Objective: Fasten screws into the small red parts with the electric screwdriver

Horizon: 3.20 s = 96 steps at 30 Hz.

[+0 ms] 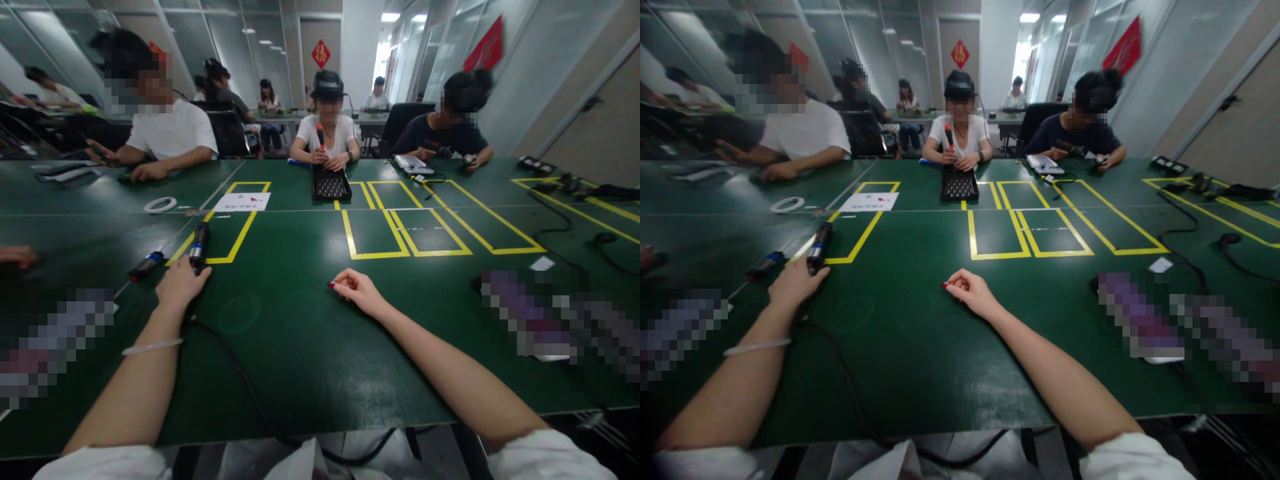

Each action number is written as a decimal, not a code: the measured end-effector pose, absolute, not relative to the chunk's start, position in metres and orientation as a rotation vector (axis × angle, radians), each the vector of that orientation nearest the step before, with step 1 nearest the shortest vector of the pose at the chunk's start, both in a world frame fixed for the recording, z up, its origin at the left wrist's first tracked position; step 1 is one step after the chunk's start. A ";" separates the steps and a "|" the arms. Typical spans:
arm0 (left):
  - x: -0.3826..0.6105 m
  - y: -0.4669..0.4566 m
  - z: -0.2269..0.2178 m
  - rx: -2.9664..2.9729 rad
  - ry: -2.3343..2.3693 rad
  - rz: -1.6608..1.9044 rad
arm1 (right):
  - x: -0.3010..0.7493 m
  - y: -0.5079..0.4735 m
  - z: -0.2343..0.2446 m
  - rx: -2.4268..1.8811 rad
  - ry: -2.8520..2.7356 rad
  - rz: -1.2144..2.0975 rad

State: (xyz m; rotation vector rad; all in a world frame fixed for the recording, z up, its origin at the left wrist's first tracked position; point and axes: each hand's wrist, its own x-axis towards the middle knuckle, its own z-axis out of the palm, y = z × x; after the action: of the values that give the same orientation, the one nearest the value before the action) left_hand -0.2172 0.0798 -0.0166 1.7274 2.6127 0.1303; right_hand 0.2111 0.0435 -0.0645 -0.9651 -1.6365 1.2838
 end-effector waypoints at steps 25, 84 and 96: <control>-0.002 0.011 -0.023 2.695 1.853 0.284 | 0.209 0.039 -0.067 -0.930 -1.772 1.139; -0.101 0.080 -0.017 2.404 2.329 0.047 | 0.209 0.029 -0.049 -0.884 -2.097 0.879; -0.234 0.075 -0.007 1.783 2.796 -0.243 | 0.208 0.030 -0.050 -0.903 -2.079 0.901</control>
State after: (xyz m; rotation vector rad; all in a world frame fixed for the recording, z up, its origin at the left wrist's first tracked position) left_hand -0.2340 0.0754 -0.0067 1.7833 2.7965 -0.2432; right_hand 0.2083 0.0299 -0.0504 -0.9034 -2.0791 0.9015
